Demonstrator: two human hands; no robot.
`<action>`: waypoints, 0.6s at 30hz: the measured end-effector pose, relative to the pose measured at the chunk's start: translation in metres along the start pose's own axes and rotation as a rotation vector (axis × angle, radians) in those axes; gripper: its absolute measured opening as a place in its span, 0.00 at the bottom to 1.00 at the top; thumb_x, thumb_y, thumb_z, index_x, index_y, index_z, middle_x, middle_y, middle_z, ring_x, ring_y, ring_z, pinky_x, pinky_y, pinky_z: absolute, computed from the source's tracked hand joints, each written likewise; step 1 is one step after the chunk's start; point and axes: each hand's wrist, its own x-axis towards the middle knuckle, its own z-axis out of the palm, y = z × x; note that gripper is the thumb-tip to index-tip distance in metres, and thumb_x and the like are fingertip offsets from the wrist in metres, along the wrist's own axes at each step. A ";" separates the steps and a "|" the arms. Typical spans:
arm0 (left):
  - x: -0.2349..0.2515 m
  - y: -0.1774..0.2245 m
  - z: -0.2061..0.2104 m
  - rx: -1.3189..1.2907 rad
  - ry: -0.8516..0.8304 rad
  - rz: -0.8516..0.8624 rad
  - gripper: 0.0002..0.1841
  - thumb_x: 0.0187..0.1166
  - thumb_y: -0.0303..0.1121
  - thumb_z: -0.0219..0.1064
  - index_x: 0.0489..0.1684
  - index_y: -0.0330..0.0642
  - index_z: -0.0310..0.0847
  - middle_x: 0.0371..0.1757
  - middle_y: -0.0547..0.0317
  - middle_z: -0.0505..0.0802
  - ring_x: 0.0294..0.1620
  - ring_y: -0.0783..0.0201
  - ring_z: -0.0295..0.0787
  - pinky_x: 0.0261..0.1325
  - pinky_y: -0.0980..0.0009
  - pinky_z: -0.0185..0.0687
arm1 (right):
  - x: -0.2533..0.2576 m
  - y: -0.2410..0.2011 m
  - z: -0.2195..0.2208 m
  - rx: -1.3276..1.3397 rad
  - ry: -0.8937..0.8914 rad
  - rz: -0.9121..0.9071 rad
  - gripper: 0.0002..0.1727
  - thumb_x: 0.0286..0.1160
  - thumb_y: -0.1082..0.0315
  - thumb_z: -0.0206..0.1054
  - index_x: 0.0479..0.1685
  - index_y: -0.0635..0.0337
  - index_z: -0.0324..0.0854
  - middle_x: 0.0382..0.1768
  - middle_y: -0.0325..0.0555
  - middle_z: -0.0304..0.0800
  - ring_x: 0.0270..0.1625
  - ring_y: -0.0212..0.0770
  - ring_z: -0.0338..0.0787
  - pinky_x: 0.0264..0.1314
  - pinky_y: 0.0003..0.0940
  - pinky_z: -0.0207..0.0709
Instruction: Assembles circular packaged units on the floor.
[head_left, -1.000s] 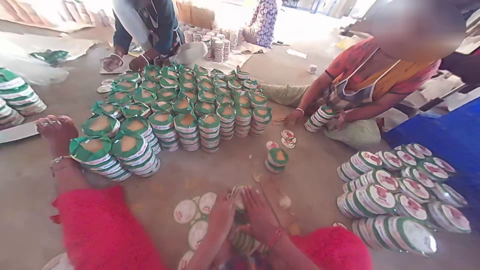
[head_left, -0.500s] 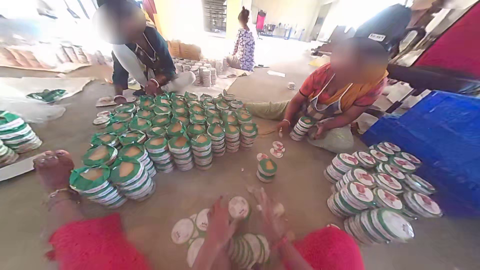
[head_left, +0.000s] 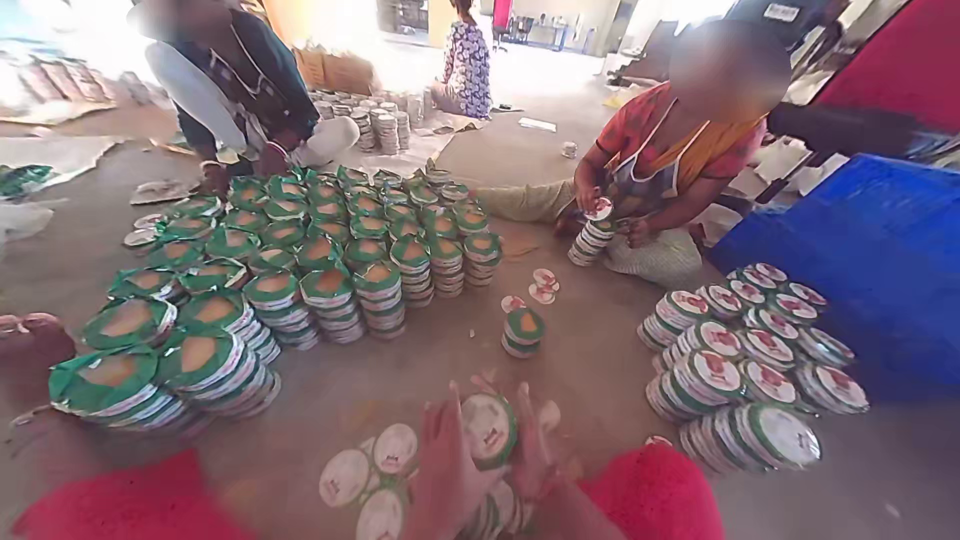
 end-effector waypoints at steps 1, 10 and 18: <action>0.004 0.002 -0.007 -0.048 0.004 -0.008 0.75 0.32 0.60 0.91 0.87 0.23 0.53 0.78 0.35 0.80 0.80 0.33 0.73 0.87 0.33 0.51 | 0.009 -0.009 0.004 0.012 -0.079 0.003 0.44 0.83 0.29 0.33 0.87 0.48 0.65 0.67 0.54 0.87 0.67 0.50 0.89 0.67 0.52 0.84; 0.011 -0.045 -0.087 -0.248 0.405 -0.239 0.50 0.84 0.58 0.56 0.93 0.27 0.35 0.93 0.30 0.52 0.93 0.46 0.51 0.89 0.59 0.58 | 0.047 0.032 0.000 -2.076 -0.118 -0.497 0.36 0.76 0.41 0.66 0.88 0.29 0.67 0.88 0.61 0.63 0.86 0.75 0.64 0.73 0.81 0.62; -0.014 -0.094 -0.068 -0.219 0.274 -0.401 0.52 0.82 0.58 0.61 0.94 0.30 0.37 0.92 0.34 0.57 0.92 0.49 0.56 0.87 0.56 0.63 | 0.068 0.014 -0.003 -1.932 -0.157 -0.093 0.36 0.82 0.43 0.62 0.90 0.35 0.63 0.90 0.56 0.61 0.89 0.70 0.59 0.78 0.78 0.59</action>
